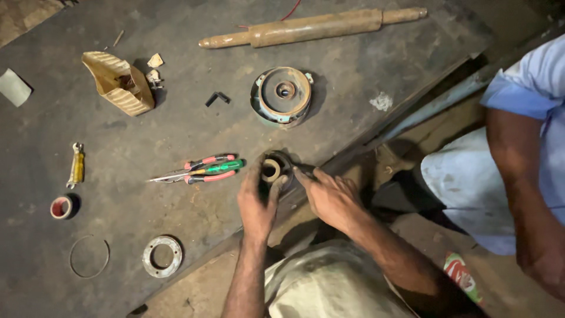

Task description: The person uses a chisel and hammer to chip away at a cylindrical metal component on a workbench. They repeatedly strike the tool to remove material from the part's surface while another person stands nearby.

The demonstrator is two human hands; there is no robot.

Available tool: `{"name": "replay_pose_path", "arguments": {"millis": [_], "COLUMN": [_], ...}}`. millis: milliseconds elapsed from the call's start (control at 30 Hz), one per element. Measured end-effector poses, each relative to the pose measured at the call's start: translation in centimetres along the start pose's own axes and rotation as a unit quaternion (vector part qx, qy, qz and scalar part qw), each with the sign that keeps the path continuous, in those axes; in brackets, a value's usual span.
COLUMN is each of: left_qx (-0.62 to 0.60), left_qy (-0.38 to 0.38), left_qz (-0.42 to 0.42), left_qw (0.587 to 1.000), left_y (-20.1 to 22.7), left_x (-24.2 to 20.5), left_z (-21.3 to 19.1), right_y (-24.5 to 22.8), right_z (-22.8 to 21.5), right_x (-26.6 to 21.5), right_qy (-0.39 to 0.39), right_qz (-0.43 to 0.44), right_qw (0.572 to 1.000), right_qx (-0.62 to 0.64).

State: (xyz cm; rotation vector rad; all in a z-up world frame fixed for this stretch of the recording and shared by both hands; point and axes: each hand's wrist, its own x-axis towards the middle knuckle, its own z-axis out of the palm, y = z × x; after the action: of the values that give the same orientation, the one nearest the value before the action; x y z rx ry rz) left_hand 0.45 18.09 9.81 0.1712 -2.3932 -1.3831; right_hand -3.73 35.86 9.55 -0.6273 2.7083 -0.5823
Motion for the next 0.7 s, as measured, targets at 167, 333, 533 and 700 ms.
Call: {"name": "replay_pose_path", "arguments": {"millis": [167,333,533,700], "left_qx": [0.061,-0.076,0.01,0.03], "left_qy": [-0.002,-0.138,-0.238,-0.247], "left_qz": [0.04,0.029,-0.005,0.048], "left_qw": [0.997,0.987,0.971,0.967], "left_y": [-2.8,-8.5,-12.6,-12.0], "left_x": [-0.1,2.6,5.9,7.0], "left_z": [0.2,-2.4,-3.0,-2.7], "right_y": [0.9,1.8,-0.4,-3.2], "right_z": [-0.2,2.4,5.5,3.4], "right_x": [1.7,1.6,0.9,0.5], "right_qy": [0.02,0.113,0.129,0.108], "right_qz": [-0.043,-0.113,-0.022,0.044], "right_qw": [0.998,0.985,0.989,0.989], "right_qx": [0.028,0.06,0.066,0.093]}}
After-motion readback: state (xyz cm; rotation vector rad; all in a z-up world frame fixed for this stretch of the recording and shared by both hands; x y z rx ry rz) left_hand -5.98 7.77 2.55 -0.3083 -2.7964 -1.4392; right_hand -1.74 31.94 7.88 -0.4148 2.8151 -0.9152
